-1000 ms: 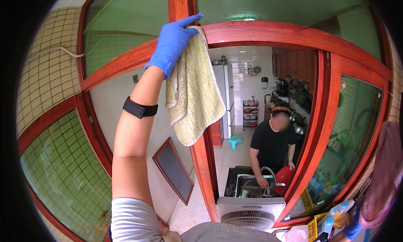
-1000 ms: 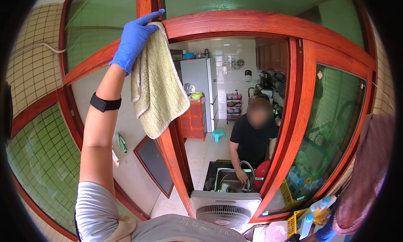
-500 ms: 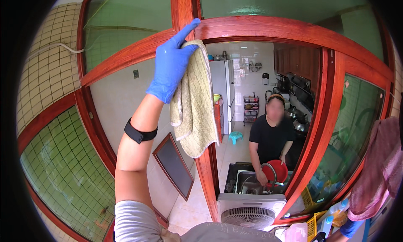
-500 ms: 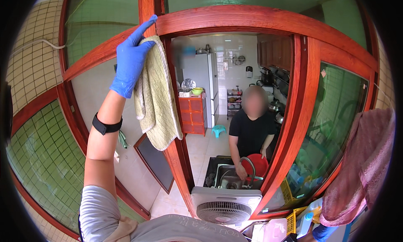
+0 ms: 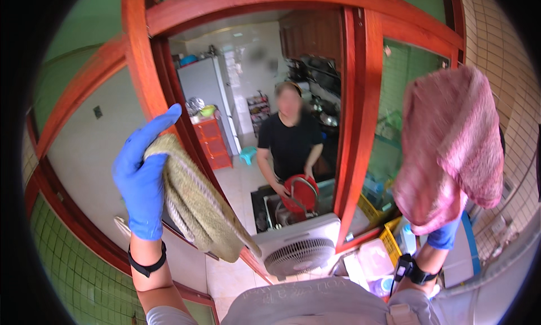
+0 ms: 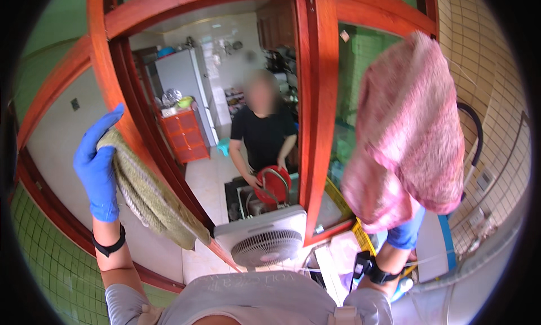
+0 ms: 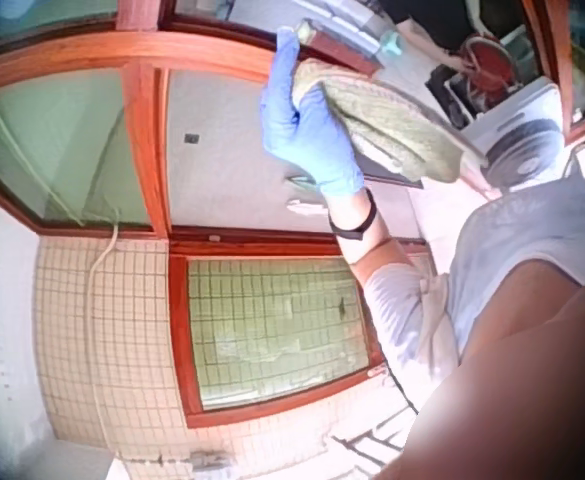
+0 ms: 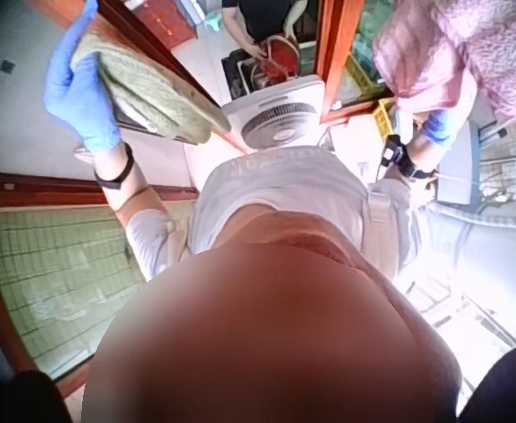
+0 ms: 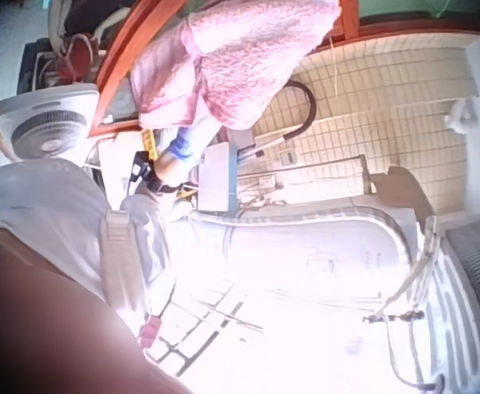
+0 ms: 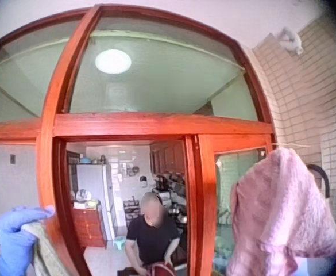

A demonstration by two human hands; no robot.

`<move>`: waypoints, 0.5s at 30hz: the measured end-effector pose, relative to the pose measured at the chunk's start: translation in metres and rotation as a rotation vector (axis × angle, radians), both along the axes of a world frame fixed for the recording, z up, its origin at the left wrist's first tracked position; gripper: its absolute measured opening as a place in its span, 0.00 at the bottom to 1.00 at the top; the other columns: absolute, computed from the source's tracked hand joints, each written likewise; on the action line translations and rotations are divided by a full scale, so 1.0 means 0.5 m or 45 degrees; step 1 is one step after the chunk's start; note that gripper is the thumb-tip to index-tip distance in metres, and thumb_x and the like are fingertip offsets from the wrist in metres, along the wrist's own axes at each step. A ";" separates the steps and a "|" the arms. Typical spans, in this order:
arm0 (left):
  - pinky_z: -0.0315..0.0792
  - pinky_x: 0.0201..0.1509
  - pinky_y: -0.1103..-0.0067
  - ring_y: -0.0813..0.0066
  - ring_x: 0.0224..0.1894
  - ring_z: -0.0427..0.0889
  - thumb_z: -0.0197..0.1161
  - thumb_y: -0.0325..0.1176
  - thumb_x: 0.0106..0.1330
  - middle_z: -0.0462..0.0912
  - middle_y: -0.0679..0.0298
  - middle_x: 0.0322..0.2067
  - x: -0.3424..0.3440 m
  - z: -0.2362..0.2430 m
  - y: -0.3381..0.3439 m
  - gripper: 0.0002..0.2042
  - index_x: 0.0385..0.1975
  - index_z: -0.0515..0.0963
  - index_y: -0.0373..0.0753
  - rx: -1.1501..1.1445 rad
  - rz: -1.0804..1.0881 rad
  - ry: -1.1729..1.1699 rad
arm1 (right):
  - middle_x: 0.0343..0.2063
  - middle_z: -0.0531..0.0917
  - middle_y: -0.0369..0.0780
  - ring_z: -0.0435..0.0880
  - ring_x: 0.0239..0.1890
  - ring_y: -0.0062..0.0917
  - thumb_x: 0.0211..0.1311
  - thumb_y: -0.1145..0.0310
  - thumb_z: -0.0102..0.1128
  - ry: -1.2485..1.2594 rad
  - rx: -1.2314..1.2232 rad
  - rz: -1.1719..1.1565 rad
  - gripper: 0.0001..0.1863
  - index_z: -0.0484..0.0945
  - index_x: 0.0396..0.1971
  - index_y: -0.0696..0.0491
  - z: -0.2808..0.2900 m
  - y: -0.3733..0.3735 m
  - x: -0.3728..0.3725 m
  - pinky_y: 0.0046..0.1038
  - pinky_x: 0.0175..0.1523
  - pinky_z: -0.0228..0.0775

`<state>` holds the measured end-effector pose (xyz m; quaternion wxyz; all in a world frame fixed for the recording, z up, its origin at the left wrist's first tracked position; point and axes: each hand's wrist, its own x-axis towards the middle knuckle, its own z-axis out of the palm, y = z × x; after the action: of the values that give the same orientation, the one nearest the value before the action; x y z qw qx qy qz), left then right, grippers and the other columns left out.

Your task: The person cleans a large glass window using a squeegee and cloths. They wipe the glass with a cloth, use a squeegee to remove water, and then dry the surface with another cloth. The person also wipes the wooden window frame and handles a red bucket.

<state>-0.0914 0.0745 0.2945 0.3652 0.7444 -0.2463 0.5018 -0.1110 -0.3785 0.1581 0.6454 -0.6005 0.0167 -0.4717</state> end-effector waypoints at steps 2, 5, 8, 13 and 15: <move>0.68 0.53 0.79 0.73 0.43 0.78 0.47 0.18 0.42 0.82 0.56 0.45 -0.007 -0.044 -0.009 0.25 0.44 0.78 0.28 -0.036 -0.060 0.011 | 0.51 0.75 0.44 0.76 0.50 0.28 0.65 0.65 0.49 0.005 0.013 0.002 0.23 0.65 0.58 0.57 -0.001 0.002 -0.006 0.28 0.55 0.66; 0.69 0.50 0.80 0.73 0.42 0.78 0.51 0.19 0.45 0.82 0.54 0.45 -0.015 -0.114 -0.030 0.22 0.44 0.78 0.28 -0.138 -0.185 0.105 | 0.51 0.75 0.45 0.75 0.50 0.28 0.65 0.65 0.49 -0.001 0.021 -0.027 0.23 0.66 0.58 0.58 0.004 -0.002 -0.021 0.28 0.55 0.66; 0.70 0.49 0.80 0.72 0.42 0.79 0.58 0.26 0.52 0.82 0.53 0.44 -0.034 -0.192 -0.032 0.18 0.43 0.78 0.28 -0.132 -0.276 0.227 | 0.52 0.75 0.45 0.75 0.51 0.28 0.65 0.65 0.49 -0.022 0.044 -0.026 0.23 0.66 0.58 0.58 0.005 -0.004 -0.033 0.28 0.55 0.66; 0.71 0.49 0.78 0.70 0.45 0.79 0.59 0.27 0.55 0.80 0.53 0.47 -0.014 -0.310 -0.061 0.17 0.44 0.77 0.28 -0.330 -0.677 0.568 | 0.52 0.74 0.45 0.75 0.51 0.27 0.65 0.65 0.49 -0.093 0.006 -0.140 0.23 0.66 0.57 0.58 -0.004 -0.030 -0.063 0.29 0.56 0.66; 0.69 0.55 0.76 0.67 0.48 0.78 0.56 0.24 0.54 0.79 0.51 0.48 -0.009 -0.357 -0.081 0.17 0.44 0.77 0.27 -0.398 -0.780 0.752 | 0.51 0.75 0.42 0.76 0.50 0.27 0.65 0.64 0.49 0.006 -0.261 -0.227 0.22 0.67 0.57 0.58 -0.016 -0.063 -0.065 0.28 0.55 0.66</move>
<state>-0.0959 0.0341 0.1161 0.6595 0.6843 -0.2617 0.1680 -0.1433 -0.4098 0.1500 0.5360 -0.6606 0.0231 -0.5251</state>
